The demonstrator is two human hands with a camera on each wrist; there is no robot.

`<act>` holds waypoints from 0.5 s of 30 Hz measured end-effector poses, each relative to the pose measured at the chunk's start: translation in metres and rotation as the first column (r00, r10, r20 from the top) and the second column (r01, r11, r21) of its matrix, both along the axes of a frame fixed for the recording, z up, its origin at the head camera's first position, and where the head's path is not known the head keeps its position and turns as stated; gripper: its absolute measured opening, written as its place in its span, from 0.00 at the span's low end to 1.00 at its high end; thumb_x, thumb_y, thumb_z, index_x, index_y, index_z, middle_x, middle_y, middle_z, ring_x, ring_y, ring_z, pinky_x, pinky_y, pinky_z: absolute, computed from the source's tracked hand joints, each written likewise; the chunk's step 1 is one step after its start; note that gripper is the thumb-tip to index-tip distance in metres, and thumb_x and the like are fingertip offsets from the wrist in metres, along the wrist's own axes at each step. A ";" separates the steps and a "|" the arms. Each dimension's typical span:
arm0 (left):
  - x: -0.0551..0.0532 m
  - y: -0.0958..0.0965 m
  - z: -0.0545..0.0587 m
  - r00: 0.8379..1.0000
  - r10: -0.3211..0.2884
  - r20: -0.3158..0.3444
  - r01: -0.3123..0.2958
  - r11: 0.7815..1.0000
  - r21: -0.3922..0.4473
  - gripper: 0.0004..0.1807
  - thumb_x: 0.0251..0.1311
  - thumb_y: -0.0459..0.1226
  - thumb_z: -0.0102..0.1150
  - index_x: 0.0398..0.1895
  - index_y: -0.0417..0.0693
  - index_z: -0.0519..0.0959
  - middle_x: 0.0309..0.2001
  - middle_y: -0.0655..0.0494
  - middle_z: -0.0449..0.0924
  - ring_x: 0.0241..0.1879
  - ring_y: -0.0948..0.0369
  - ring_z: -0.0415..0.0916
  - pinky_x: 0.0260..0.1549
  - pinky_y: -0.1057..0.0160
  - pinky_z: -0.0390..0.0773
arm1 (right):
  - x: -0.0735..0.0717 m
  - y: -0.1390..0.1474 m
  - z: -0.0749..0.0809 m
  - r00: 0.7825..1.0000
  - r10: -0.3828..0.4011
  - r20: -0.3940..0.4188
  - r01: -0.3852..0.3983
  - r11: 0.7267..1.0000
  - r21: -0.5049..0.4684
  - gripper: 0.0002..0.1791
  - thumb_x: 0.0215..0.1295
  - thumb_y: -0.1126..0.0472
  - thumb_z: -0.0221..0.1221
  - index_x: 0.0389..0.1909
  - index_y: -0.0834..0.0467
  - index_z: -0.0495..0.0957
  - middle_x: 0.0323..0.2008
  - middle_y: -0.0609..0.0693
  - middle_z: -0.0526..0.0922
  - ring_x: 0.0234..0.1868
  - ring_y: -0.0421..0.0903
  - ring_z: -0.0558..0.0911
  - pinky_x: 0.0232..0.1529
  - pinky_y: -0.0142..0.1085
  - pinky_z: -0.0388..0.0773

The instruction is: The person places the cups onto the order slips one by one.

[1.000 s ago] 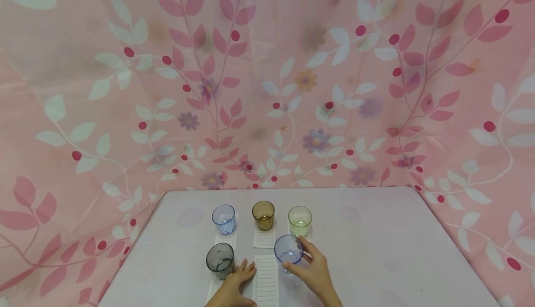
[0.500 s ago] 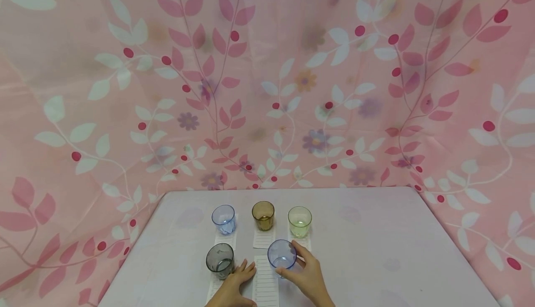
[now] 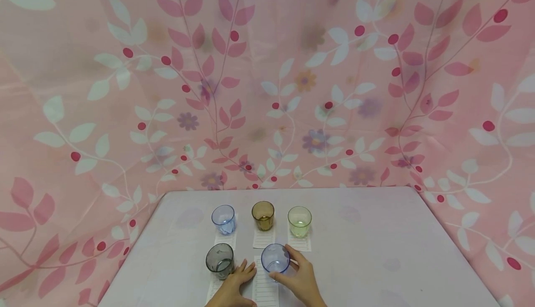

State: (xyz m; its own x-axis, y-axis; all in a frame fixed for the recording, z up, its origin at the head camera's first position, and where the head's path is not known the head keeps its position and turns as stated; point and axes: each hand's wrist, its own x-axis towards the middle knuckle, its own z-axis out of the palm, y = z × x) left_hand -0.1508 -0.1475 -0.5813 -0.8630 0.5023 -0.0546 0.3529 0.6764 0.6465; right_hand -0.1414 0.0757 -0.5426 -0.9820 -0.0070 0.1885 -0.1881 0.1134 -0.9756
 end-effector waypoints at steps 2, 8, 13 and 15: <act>-0.001 0.000 0.000 1.000 0.007 0.015 -0.007 1.000 -0.003 0.45 0.35 0.42 0.77 0.61 0.33 0.70 0.64 0.40 0.67 0.65 0.33 0.53 0.58 0.33 0.58 | 0.000 -0.002 -0.001 1.000 -0.001 -0.005 0.001 1.000 -0.005 0.41 0.37 0.71 0.74 0.56 0.74 0.70 0.54 0.66 0.75 0.53 0.59 0.76 0.52 0.42 0.77; -0.001 0.002 0.001 0.999 0.016 0.045 -0.015 1.000 -0.020 0.45 0.35 0.41 0.77 0.61 0.35 0.71 0.64 0.42 0.68 0.66 0.33 0.53 0.58 0.33 0.58 | 0.001 -0.006 -0.007 1.000 0.019 -0.017 -0.019 1.000 0.003 0.41 0.37 0.70 0.74 0.56 0.75 0.69 0.55 0.68 0.74 0.53 0.60 0.75 0.52 0.42 0.77; -0.001 0.002 0.000 0.998 0.023 0.056 -0.023 1.000 -0.005 0.45 0.35 0.41 0.77 0.61 0.35 0.71 0.63 0.42 0.68 0.66 0.33 0.52 0.58 0.32 0.57 | 0.002 -0.008 -0.012 0.999 0.039 -0.016 -0.039 0.999 0.022 0.41 0.39 0.69 0.74 0.57 0.75 0.68 0.56 0.70 0.72 0.54 0.62 0.74 0.52 0.43 0.76; -0.001 0.002 0.000 0.998 0.024 0.057 -0.024 1.000 0.003 0.45 0.34 0.41 0.78 0.60 0.35 0.71 0.63 0.42 0.68 0.66 0.33 0.52 0.58 0.32 0.57 | 0.002 -0.009 -0.013 0.999 0.048 -0.012 -0.048 0.999 0.024 0.41 0.40 0.68 0.74 0.57 0.75 0.68 0.57 0.70 0.72 0.55 0.62 0.74 0.53 0.44 0.76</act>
State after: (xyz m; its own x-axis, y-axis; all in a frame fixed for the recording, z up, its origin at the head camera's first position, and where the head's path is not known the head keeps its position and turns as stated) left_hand -0.1521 -0.1458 -0.5815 -0.8704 0.4818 -0.1015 0.2994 0.6816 0.6677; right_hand -0.1398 0.0665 -0.5559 -0.9781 -0.0588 0.1996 -0.2057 0.1266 -0.9704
